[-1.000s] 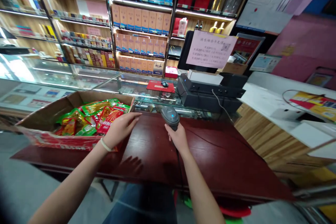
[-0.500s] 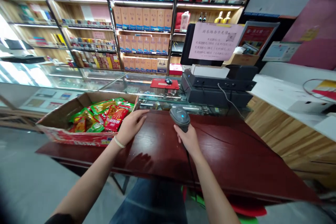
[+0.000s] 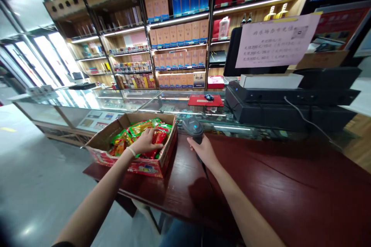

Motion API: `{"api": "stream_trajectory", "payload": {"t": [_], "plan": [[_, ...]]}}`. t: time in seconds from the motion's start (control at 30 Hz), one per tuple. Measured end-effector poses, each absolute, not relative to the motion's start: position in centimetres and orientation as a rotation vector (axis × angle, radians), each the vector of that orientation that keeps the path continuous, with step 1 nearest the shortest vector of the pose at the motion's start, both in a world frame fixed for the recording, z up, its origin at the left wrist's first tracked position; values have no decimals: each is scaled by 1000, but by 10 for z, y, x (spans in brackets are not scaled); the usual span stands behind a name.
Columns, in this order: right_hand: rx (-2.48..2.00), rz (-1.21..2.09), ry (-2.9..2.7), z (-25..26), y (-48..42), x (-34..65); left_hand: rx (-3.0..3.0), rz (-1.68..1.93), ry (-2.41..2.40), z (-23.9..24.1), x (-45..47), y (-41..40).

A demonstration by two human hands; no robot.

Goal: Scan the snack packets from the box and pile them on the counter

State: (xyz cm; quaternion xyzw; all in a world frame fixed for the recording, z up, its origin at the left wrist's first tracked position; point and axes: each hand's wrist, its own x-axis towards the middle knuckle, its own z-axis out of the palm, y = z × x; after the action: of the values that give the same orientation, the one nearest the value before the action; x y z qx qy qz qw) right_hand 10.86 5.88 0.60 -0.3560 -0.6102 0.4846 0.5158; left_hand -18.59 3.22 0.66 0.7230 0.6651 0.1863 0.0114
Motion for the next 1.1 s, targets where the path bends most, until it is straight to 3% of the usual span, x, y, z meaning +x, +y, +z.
{"api": "stream_trajectory", "payload": {"t": [0.2,0.37,0.47,0.63,0.77,1.1], "plan": [[-945,1284,-1539,-17,53,119,2159,560,2085,15,-176,25],[-963,1234,-1566,-18,51,131,1637,1116,2155,30,-176,26],[-941,1223,-1586,-18,52,134,1375,1325,1778,37,-175,27],[-966,1197,-1545,-14,49,136,1061,1255,1229,61,-170,30],[-1003,1148,-1454,-4,51,144,1201,1238,1063,78,-147,54],[-1014,964,-1457,28,81,234,1690,1070,1258,54,-39,144]]}}
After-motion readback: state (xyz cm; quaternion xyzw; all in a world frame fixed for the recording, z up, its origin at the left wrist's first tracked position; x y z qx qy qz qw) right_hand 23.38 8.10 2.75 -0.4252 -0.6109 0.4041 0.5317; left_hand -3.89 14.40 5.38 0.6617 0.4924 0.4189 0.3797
